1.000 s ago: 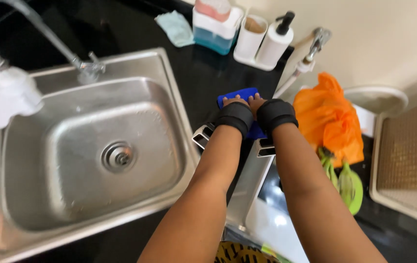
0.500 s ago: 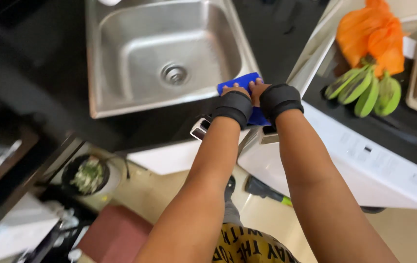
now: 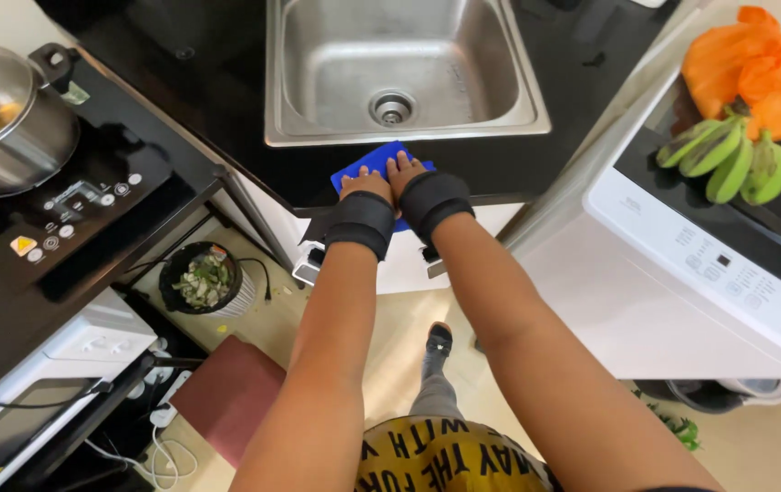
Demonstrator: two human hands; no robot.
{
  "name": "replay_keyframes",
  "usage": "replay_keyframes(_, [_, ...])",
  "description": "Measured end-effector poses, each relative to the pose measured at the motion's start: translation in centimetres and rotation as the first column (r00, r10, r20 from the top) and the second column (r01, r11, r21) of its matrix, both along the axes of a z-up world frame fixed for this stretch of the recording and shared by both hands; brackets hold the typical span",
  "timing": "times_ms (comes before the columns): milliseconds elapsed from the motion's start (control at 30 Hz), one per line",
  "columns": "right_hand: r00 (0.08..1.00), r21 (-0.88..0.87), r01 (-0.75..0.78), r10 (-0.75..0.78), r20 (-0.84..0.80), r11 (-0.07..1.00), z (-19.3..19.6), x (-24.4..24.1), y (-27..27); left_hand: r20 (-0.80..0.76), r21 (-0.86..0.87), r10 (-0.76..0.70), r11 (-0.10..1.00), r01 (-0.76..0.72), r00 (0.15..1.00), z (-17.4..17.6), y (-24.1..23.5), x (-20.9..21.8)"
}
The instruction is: Cleaning the kitchen countertop, induction cooker surface, and sink area using a blue cloth.
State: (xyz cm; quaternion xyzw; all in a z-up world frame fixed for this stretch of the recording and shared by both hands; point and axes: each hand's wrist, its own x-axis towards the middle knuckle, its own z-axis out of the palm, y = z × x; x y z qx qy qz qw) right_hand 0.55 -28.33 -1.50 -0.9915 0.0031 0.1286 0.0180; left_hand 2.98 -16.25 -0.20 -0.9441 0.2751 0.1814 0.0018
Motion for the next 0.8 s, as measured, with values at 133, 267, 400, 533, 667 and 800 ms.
replay_keyframes(133, [0.997, -0.086, -0.073, 0.07, -0.039, 0.994, -5.4, 4.4, -2.0, -0.006, -0.045, 0.032, 0.998, -0.032, 0.999, 0.3, 0.1, 0.8])
replay_keyframes(267, [0.999, 0.002, -0.034, 0.034, 0.036, 0.999, -4.8, 4.8, -2.5, -0.12, -0.039, 0.256, 0.964, -0.262, 0.959, 2.9, -0.5, 0.8])
replay_keyframes(400, [0.997, -0.028, -0.058, 0.06, 0.055, 0.998, -6.7, 5.9, -2.4, -0.047, -0.08, 0.397, 0.913, -0.399, 0.917, -4.8, -2.6, 4.1])
replay_keyframes(533, [0.997, -0.002, -0.069, 0.069, 0.044, 0.998, -6.0, 6.1, -0.6, -0.073, 0.034, 0.379, 0.925, -0.378, 0.922, -2.5, -1.3, 3.8])
replay_keyframes(667, [0.998, 0.019, -0.05, 0.049, 0.048, 0.999, -5.4, 5.7, 1.0, -0.033, 0.019, 0.376, 0.927, -0.375, 0.926, -3.1, -0.3, 4.3])
replay_keyframes(800, [0.998, 0.009, -0.057, 0.057, 0.042, 0.998, -3.2, 4.6, 3.4, 0.002, 0.007, 0.339, 0.941, -0.339, 0.941, -6.0, 0.3, 5.4])
